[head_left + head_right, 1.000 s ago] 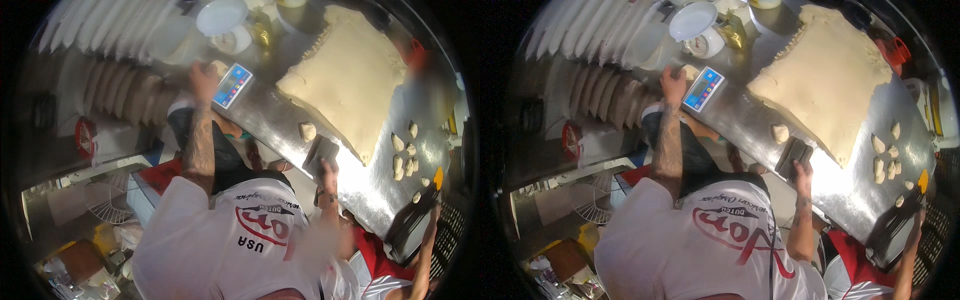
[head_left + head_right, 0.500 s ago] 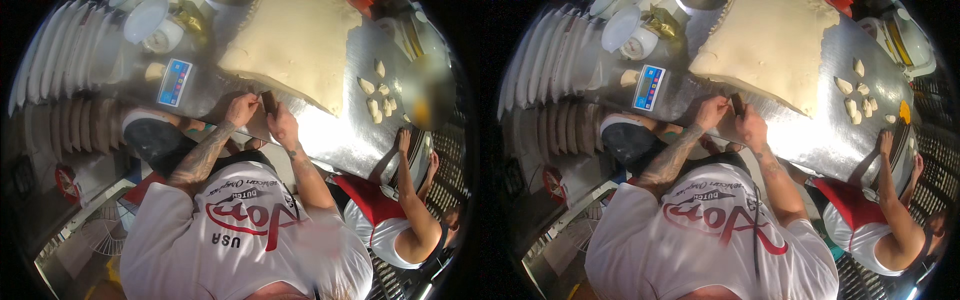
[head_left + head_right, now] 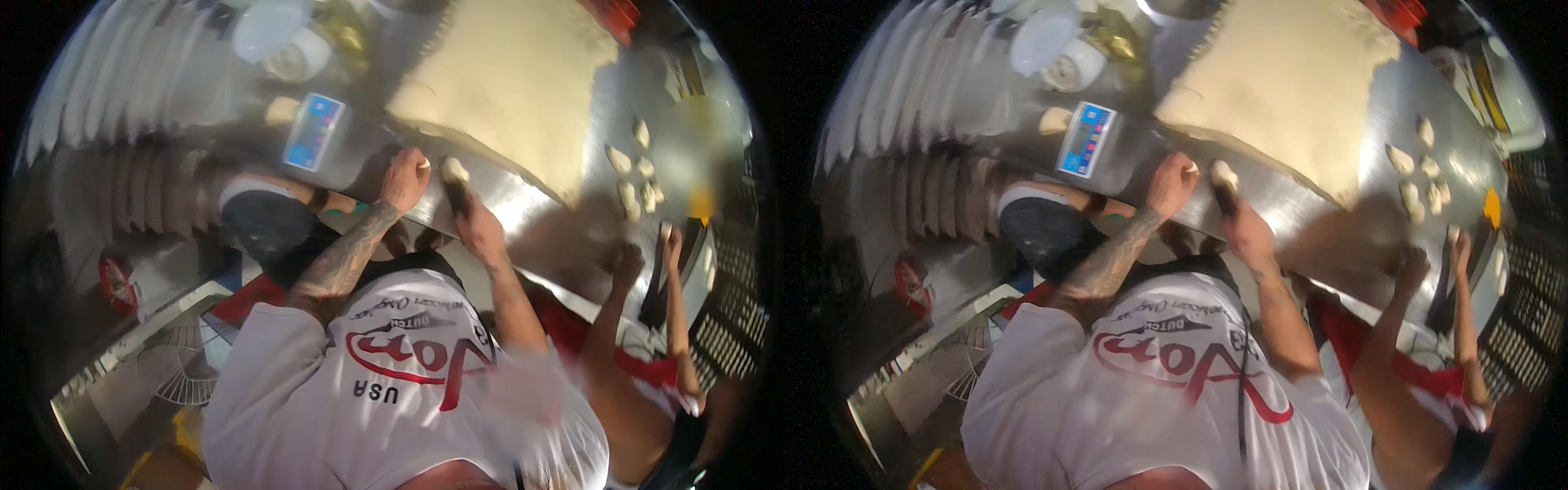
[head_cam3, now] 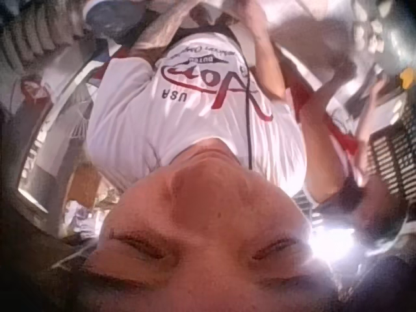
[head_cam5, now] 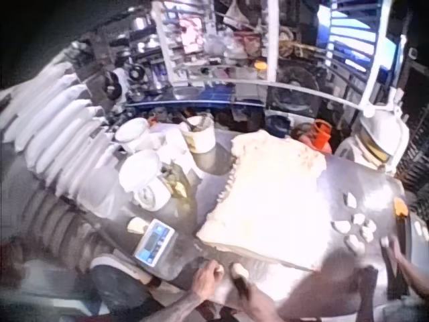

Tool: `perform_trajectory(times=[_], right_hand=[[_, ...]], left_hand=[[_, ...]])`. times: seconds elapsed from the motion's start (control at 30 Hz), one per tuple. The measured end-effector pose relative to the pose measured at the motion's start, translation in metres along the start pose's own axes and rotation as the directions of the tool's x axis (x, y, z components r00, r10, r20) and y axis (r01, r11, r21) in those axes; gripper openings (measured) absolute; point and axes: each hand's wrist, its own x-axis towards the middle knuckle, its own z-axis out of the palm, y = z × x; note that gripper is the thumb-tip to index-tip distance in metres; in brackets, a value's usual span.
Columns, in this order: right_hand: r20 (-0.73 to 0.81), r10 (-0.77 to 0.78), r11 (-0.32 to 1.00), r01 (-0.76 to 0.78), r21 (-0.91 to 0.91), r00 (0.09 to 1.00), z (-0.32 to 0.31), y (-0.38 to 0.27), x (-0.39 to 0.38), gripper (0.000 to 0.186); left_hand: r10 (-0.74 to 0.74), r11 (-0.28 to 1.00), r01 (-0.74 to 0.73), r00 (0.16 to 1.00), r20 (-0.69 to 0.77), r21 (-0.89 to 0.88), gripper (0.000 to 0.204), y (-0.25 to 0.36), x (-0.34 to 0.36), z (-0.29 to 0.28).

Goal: The person prepares bread dough by stretching it out on a metal table, folding it over, and then using a bench scraper to cut the dough into small, individual pieces.

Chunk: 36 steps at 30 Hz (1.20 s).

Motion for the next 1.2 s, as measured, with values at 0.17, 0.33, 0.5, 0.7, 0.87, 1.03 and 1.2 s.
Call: perform_trajectory(times=[0.17,0.33,0.5,0.7,0.87,1.03,1.2], right_hand=[[-0.004,0.178,0.671,-0.118,0.732,0.984,-0.014,0.035,-0.040,0.048],[-0.254,-0.114,0.825,0.234,0.514,0.960,0.014,0.008,0.038,0.048],[-0.048,-0.117,0.860,0.126,0.495,0.992,0.000,-0.009,0.080,0.041],[0.096,-0.019,0.563,-0.069,0.823,0.995,-0.008,-0.027,0.058,0.038],[0.001,0.157,0.552,-0.089,0.829,0.988,-0.017,0.007,0.009,0.041],[-0.099,0.117,0.687,-0.008,0.727,0.988,-0.008,0.023,-0.007,0.042],[-0.213,-0.147,0.939,0.204,0.278,0.966,-0.022,-0.030,0.009,0.036]], left_hand=[[0.031,0.998,-0.062,0.812,-0.583,-0.033,0.022,-0.017,0.052,-0.111],[0.137,0.922,0.148,0.741,-0.657,0.359,0.027,-0.083,0.061,-0.211],[0.277,0.909,0.063,0.647,-0.711,0.412,0.027,-0.063,0.062,-0.170],[-0.041,0.994,0.045,0.998,0.045,-0.097,0.040,-0.030,-0.004,-0.021],[0.118,0.979,-0.112,0.993,-0.025,0.172,0.035,0.001,-0.014,0.024],[0.196,0.980,-0.191,0.967,-0.160,0.051,0.019,-0.011,0.006,0.022],[0.102,0.995,-0.103,0.991,-0.082,-0.003,0.014,-0.022,0.001,0.009]])
